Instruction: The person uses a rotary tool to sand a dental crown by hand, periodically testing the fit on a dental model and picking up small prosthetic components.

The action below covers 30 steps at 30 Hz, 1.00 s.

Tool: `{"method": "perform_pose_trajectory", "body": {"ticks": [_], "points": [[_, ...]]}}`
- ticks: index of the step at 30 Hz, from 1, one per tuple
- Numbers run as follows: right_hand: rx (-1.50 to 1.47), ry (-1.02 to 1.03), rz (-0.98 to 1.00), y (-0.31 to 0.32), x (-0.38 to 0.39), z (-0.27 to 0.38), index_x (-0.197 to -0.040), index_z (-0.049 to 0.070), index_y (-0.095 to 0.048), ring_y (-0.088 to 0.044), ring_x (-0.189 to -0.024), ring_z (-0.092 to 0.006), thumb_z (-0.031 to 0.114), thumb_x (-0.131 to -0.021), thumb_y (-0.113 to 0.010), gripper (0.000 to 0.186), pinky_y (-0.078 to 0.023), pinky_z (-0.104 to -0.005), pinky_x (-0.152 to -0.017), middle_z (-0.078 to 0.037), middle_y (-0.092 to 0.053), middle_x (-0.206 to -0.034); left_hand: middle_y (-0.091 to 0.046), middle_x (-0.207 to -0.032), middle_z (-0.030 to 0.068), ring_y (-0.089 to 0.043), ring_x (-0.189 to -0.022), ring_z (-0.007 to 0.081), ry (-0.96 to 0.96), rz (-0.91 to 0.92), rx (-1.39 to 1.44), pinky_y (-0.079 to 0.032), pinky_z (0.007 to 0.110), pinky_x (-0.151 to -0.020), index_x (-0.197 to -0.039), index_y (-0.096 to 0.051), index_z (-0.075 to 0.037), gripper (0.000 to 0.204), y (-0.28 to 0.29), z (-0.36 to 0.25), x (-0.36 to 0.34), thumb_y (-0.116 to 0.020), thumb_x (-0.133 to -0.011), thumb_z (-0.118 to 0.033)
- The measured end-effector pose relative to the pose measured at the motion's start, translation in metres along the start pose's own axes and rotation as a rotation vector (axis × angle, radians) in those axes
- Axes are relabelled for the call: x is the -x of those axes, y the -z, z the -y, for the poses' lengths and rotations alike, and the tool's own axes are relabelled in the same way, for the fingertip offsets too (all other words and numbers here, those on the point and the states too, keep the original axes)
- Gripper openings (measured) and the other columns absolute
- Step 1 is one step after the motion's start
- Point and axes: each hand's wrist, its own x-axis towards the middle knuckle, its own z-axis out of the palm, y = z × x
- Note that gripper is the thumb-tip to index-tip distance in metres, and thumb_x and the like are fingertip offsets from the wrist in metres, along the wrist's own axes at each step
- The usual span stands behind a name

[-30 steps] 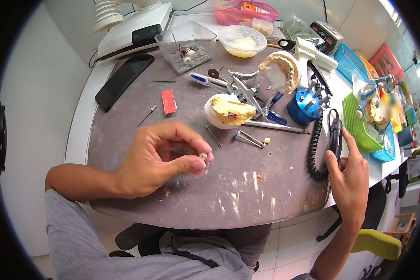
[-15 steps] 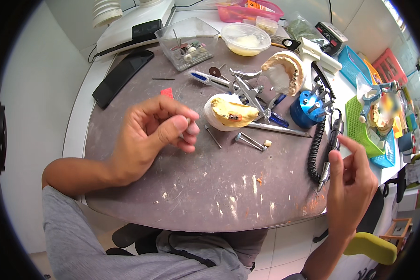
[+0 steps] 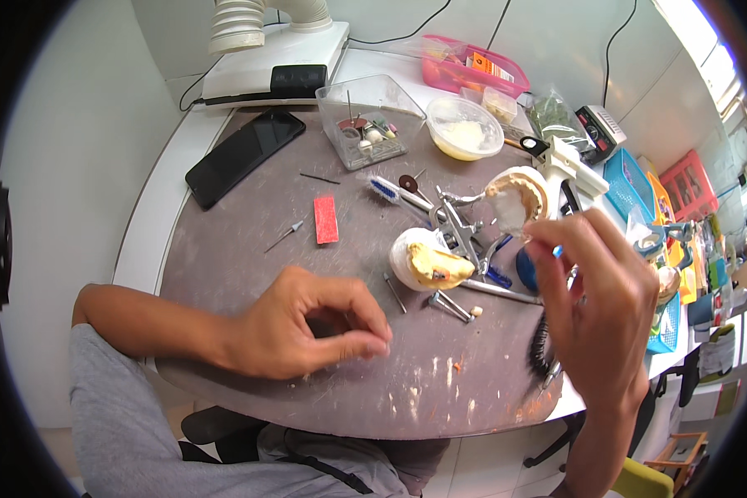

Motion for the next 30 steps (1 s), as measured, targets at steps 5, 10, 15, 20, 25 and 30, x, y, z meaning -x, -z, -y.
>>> {"method": "perform_pose_trajectory", "body": {"ticks": [5,10,15,20,25,30], "points": [[0.111,0.11,0.077,-0.003,-0.043,-0.038,-0.09,0.002,-0.064,-0.062,-0.07,-0.0245,0.006,-0.081,-0.066,0.011,-0.048,-0.0335,-0.063,-0.012,-0.064,-0.085,-0.067,-0.084,0.0056,-0.064,-0.074,0.0085,-0.047,0.047,-0.085,-0.051,0.021,-0.067,-0.091,-0.062,-0.001,0.013,0.0,-0.001,-0.004,-0.07,-0.083,-0.008],[0.092,0.091,0.372,-0.022,-0.063,-0.067,-0.1,0.0,-0.065,-0.062,-0.078,-0.0337,0.023,-0.081,-0.067,0.03,-0.048,-0.041,-0.075,-0.017,-0.065,-0.09,-0.069,-0.087,0.0065,-0.066,-0.076,0.0108,0.013,0.002,-0.066,-0.053,0.022,-0.067,-0.092,-0.066,-0.001,0.012,0.002,-0.002,-0.011,-0.07,-0.082,-0.005],[-0.063,0.027,0.383,-0.035,-0.063,-0.079,-0.094,-0.003,-0.069,-0.062,-0.074,-0.0361,0.019,-0.079,-0.069,0.026,-0.048,-0.0401,-0.072,-0.021,-0.066,-0.085,-0.071,-0.085,0.0085,-0.069,-0.076,0.0137,0.026,0.026,-0.079,-0.054,0.022,-0.068,-0.087,-0.067,0.0,0.009,0.005,-0.001,-0.015,-0.072,-0.08,-0.003],[-0.091,-0.1,0.336,-0.026,-0.072,-0.089,-0.097,-0.002,-0.07,-0.062,-0.067,-0.0271,0.02,-0.078,-0.071,0.029,-0.048,-0.0364,-0.069,-0.019,-0.065,-0.079,-0.071,-0.082,0.0095,-0.07,-0.075,0.0149,0.024,0.047,-0.093,-0.054,0.022,-0.067,-0.086,-0.066,0.001,0.008,0.008,-0.003,-0.017,-0.071,-0.08,-0.001],[-0.224,-0.247,0.336,-0.025,-0.076,-0.115,-0.101,-0.001,-0.07,-0.057,-0.057,-0.013,0.022,-0.08,-0.072,0.031,-0.047,-0.0294,-0.057,-0.012,-0.064,-0.069,-0.071,-0.082,0.0115,-0.07,-0.076,0.016,0.027,0.045,-0.058,-0.055,0.023,-0.068,-0.085,-0.064,0.001,0.009,0.006,-0.001,-0.017,-0.071,-0.08,0.0],[-0.235,-0.339,0.502,-0.028,-0.075,-0.097,-0.105,-0.005,-0.068,-0.055,-0.061,-0.0038,0.018,-0.081,-0.071,0.034,-0.044,-0.0223,-0.053,-0.006,-0.066,-0.074,-0.07,-0.085,0.013,-0.07,-0.08,0.0188,0.041,0.065,-0.017,-0.056,0.025,-0.073,-0.089,-0.062,0.003,0.012,0.007,0.001,-0.017,-0.07,-0.08,0.002]]}}
